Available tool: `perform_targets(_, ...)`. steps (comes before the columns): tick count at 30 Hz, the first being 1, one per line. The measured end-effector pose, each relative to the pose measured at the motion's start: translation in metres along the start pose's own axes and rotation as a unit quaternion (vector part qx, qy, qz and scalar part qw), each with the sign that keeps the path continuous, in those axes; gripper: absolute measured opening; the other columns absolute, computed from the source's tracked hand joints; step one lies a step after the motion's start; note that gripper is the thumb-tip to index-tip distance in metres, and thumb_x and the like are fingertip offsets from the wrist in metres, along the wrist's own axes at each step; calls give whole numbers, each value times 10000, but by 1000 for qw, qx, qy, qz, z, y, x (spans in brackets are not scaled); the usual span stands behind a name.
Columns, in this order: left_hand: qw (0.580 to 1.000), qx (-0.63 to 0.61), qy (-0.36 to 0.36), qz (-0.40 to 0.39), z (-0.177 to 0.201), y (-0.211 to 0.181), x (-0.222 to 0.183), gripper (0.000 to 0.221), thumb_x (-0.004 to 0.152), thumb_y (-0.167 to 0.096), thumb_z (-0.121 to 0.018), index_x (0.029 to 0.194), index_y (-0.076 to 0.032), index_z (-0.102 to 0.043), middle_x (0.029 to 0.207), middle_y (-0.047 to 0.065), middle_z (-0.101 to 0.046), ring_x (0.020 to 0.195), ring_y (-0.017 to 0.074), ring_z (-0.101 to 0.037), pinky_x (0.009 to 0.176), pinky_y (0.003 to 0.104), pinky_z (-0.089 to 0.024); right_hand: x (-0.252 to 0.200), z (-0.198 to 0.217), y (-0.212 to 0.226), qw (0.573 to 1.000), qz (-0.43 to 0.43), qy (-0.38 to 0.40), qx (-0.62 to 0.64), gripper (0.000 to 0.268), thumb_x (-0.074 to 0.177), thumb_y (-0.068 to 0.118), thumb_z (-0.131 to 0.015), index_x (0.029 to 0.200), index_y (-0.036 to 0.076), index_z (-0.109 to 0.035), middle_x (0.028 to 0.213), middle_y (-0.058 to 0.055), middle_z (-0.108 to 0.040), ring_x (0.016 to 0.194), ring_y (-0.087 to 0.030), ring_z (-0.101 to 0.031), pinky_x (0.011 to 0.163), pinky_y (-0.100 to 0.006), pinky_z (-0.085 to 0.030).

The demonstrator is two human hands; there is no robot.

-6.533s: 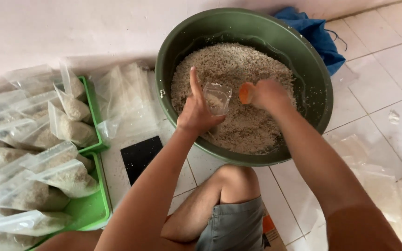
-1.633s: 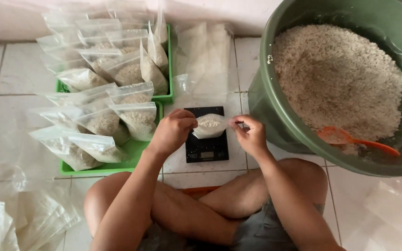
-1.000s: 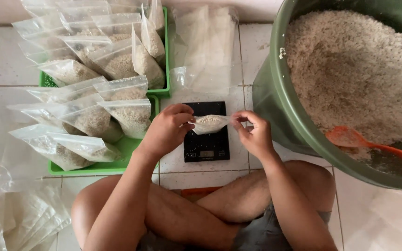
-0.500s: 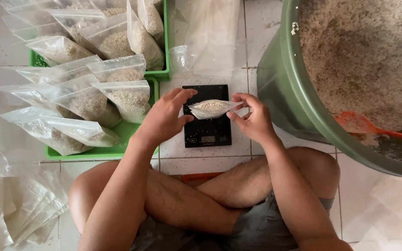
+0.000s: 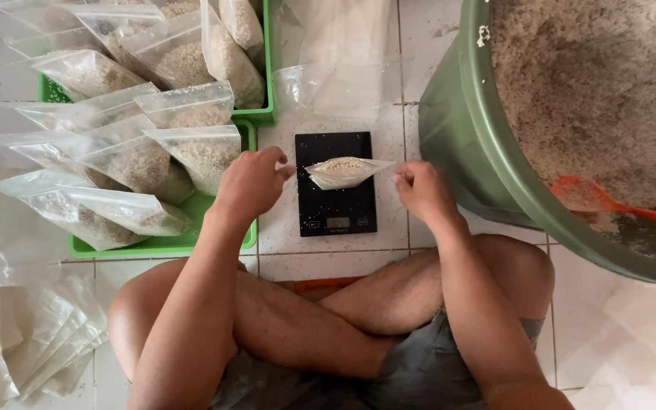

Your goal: Scooping grains from a large container into small plastic bags, weighing them on a digital scale, and organizing them in a tray.

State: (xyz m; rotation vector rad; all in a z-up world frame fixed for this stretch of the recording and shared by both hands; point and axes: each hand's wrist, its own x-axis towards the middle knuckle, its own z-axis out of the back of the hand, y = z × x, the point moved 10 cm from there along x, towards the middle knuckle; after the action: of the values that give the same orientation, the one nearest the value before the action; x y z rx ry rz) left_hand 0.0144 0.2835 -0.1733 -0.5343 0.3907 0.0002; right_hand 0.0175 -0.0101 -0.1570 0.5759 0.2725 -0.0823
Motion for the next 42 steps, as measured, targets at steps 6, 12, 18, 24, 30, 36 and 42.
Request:
perform_targets(6, 998, -11, -8, -66, 18, -26, -13, 641, 811, -145, -734, 1367, -7, -446, 1107, 285, -621, 1026, 491, -634, 866, 569, -536, -13, -10, 31, 993, 40, 106, -20, 708, 814, -3, -619, 1482, 28, -385, 1451, -303, -364, 1331, -477, -420, 1035, -532, -448)
perform_targets(12, 998, 17, 52, -37, 7, -15, -13, 699, 799, -293, -777, 1320, 61, -475, 1167, 331, -603, 1117, 505, -594, 950, 606, -489, -58, 32, 67, 984, 167, 9, -62, 405, 843, -9, -611, 1247, 10, -599, 1059, -202, -614, 954, -369, -672, 786, -452, -571)
perform_targets(18, 999, 38, 6, -13, 5, 0, -14, 506, 788, -317, -780, 1117, -19, -537, 1071, 172, -645, 1016, 371, -608, 858, 493, -481, -163, 175, 61, 900, 364, -202, 129, 226, 867, -103, -670, 1079, -25, -655, 962, -120, -701, 518, -58, -452, 482, -180, -384)
perform_targets(24, 999, 29, 32, 3, -3, 7, -14, 669, 770, -307, -801, 1304, -38, -501, 1208, 162, -620, 1114, 356, -583, 920, 477, -472, -68, 300, -104, 901, 287, -302, -126, 272, 1221, -246, -578, 1479, -210, -499, 1253, -344, -561, 1065, -429, -562, 895, -479, -497)
perform_targets(30, 996, 30, 18, -87, -29, 33, 2, 841, 717, -338, -805, 1425, -57, -450, 1371, 126, -556, 1226, 350, -519, 1000, 453, -436, 14, 257, -289, 880, -225, -2, -418, 495, 955, 248, -450, 1350, -7, -606, 1344, -229, -607, 1146, -398, -631, 892, -554, -519)
perform_targets(36, 997, 28, 75, -17, -19, 27, -4, 783, 755, -358, -777, 1412, -97, -441, 1254, 146, -625, 1096, 330, -631, 913, 450, -515, -14, 212, -192, 882, -248, 171, -363, 454, 961, 383, -545, 844, 13, -778, 844, -98, -740, 705, -264, -619, 707, -391, -491)
perform_targets(42, 992, 44, 106, 48, -16, 27, -10, 772, 774, -394, -781, 1427, -148, -450, 1276, 88, -651, 1158, 287, -634, 967, 426, -518, 10, 215, -220, 879, -226, 107, -406, 331, 848, 230, -643, 1019, -33, -748, 978, -137, -750, 830, -319, -681, 764, -422, -528)
